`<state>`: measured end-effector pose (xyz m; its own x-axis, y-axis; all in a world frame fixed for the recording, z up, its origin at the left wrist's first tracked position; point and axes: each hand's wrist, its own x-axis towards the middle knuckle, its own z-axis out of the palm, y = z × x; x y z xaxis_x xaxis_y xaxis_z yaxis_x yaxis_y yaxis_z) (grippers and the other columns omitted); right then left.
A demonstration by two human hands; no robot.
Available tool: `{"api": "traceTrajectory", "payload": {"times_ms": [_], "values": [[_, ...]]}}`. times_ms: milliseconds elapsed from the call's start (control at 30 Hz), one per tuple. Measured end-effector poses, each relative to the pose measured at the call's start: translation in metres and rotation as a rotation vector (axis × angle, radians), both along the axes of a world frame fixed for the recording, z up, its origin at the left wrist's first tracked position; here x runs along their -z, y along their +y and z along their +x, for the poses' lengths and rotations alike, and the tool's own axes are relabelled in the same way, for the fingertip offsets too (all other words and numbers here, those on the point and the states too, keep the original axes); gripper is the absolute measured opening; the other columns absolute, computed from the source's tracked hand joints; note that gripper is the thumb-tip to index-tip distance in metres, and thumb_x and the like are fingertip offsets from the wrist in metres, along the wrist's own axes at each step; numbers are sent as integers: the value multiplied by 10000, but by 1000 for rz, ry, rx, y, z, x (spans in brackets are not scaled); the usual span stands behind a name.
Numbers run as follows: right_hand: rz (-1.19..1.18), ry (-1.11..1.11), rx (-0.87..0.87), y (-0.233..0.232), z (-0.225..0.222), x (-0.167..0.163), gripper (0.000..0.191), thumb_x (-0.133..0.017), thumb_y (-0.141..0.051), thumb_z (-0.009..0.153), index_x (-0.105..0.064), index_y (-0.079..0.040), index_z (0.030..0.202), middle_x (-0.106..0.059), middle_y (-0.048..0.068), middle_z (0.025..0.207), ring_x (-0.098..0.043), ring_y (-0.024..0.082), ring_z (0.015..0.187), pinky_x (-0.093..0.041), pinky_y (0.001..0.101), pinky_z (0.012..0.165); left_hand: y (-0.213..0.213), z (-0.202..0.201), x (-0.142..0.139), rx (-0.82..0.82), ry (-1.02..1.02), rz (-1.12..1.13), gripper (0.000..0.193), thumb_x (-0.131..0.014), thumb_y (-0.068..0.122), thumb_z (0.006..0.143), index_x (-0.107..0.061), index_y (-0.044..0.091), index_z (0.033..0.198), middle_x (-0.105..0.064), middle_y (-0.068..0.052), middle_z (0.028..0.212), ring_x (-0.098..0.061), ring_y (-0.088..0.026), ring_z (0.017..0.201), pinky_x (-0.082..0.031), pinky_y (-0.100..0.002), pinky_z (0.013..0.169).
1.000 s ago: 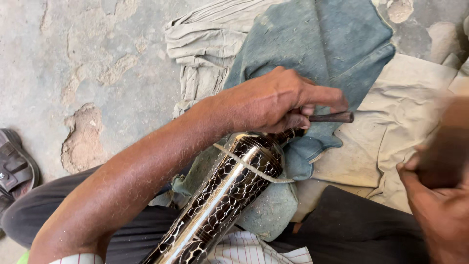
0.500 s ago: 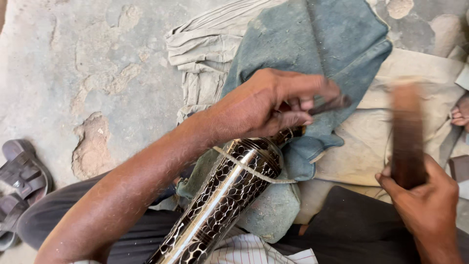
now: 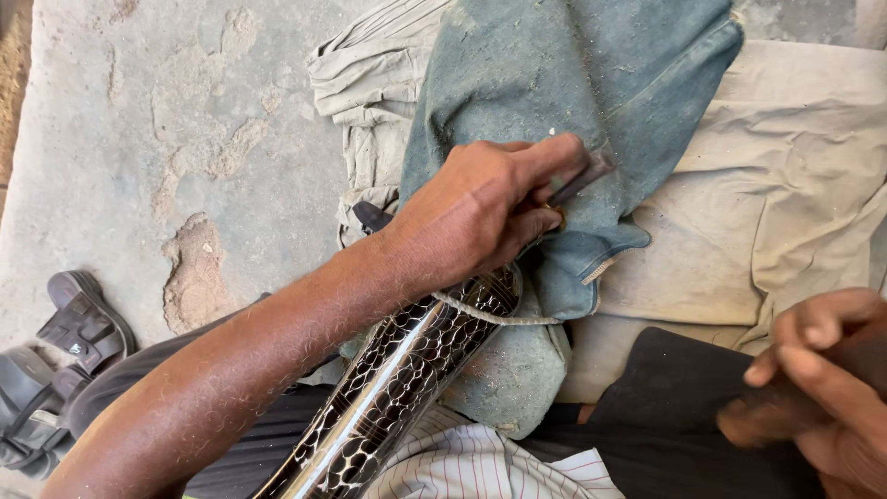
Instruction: The person uses a chisel and hammer to work on the rim of a decorative metal vessel. They repeatedly strike the chisel against the vessel's edge while holding it steady on a cloth.
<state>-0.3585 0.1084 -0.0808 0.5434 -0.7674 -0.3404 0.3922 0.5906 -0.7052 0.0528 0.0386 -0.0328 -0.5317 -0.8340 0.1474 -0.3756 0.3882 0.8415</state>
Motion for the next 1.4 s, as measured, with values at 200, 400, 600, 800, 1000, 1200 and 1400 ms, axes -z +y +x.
{"api": "traceTrajectory", "payload": {"times_ms": [200, 400, 600, 800, 1000, 1200, 1400], "values": [[-444, 1307, 59, 31, 19, -23, 537, -748, -43, 938, -472, -20, 1398, -628, 131, 883, -659, 233, 722, -586, 355, 661, 4, -14, -30, -55, -18, 13, 347, -721, 81, 959, -544, 99, 1257, -692, -121, 999, -743, -294, 844, -593, -404, 680], [-697, 1463, -71, 10, 32, -52, 752, -777, 25, 783, -471, 11, 1470, -666, 170, 985, -711, 248, 786, -604, 353, 714, 9, -14, -17, -55, -108, 39, 393, -707, 110, 971, -556, 123, 1334, -729, -139, 1090, -751, -351, 934, -600, -458, 761], [-747, 1501, -63, -7, 66, -76, 805, -773, -11, 807, -452, 7, 1545, -684, 210, 1062, -726, 258, 875, -607, 346, 765, 9, -15, -16, -75, -89, -100, 469, -714, 114, 974, -542, 113, 1411, -713, -166, 1229, -734, -370, 1023, -619, -446, 860], [-486, 1557, -107, 7, 37, -40, 590, -738, -64, 893, -524, 1, 1438, -686, 202, 967, -711, 241, 778, -595, 328, 698, 9, -15, -17, -65, -115, -100, 472, -721, 107, 955, -554, 110, 1396, -717, -165, 1205, -732, -384, 995, -614, -459, 845], [-567, 1520, -139, -12, 53, -56, 619, -729, -38, 864, -550, 6, 1455, -690, 183, 972, -711, 225, 754, -586, 308, 665, 8, -18, -21, -66, -117, -11, 423, -717, 91, 961, -566, 122, 1355, -723, -160, 1128, -733, -383, 953, -591, -473, 779], [-598, 1498, -109, -29, 85, -85, 328, -726, -55, 914, -657, 12, 1228, -705, 189, 949, -747, 237, 718, -601, 331, 629, 7, -23, -24, -57, -137, -36, 407, -731, 104, 940, -582, 116, 1319, -724, -156, 1126, -731, -381, 943, -601, -462, 792], [-680, 1518, -82, -26, 82, -87, 783, -811, 20, 785, -509, 5, 1507, -716, 225, 1004, -725, 279, 864, -597, 383, 774, 9, -24, -21, -70, -110, -58, 412, -766, 90, 910, -591, 94, 1282, -721, -151, 1089, -745, -345, 921, -611, -442, 776]]}}
